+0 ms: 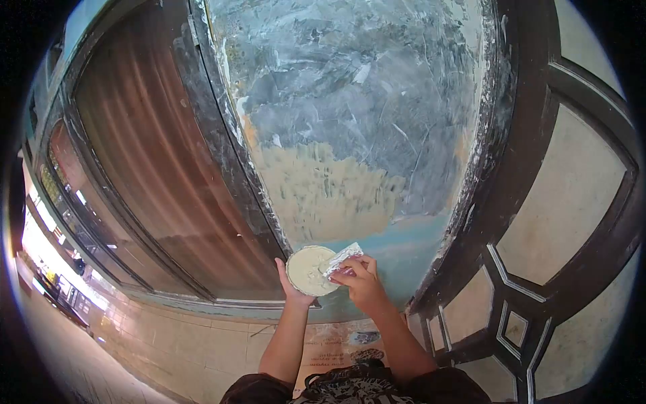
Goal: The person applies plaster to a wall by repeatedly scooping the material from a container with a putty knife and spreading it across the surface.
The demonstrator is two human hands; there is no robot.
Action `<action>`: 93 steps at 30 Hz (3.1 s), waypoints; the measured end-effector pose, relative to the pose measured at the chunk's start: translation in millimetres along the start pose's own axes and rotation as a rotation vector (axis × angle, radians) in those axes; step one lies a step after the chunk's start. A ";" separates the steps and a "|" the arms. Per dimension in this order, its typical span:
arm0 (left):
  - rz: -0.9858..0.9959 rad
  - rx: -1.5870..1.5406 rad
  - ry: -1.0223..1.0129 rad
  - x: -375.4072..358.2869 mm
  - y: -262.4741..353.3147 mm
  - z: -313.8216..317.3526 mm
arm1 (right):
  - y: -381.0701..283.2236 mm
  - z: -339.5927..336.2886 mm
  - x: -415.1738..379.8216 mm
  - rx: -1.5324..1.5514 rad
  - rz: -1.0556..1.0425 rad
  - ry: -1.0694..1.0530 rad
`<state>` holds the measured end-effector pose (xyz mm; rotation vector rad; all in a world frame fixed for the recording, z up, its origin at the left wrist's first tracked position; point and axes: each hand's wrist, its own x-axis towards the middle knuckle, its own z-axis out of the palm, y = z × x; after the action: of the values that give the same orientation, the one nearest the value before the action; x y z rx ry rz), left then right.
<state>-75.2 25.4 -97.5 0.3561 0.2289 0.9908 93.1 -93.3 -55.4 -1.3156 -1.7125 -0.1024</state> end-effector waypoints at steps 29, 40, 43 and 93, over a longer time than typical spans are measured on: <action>-0.028 -0.088 -0.107 1.4 -5.2 -4.5 | -4.1 -11.2 5.7 0.026 0.026 0.101; -0.027 -0.059 -0.012 -3.0 -6.1 4.2 | -3.3 -22.0 7.9 -0.039 0.087 0.213; -0.045 -0.106 -0.027 -6.4 -8.1 2.7 | -2.1 -23.6 5.3 -0.040 0.104 0.236; 0.260 -0.218 0.135 22.1 -93.0 -23.0 | 215.9 -75.1 17.0 -0.226 0.321 0.076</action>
<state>0.5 2.2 -155.9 0.1208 0.1969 1.2860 310.1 -32.9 -98.4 -1.7160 -1.4370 -0.1610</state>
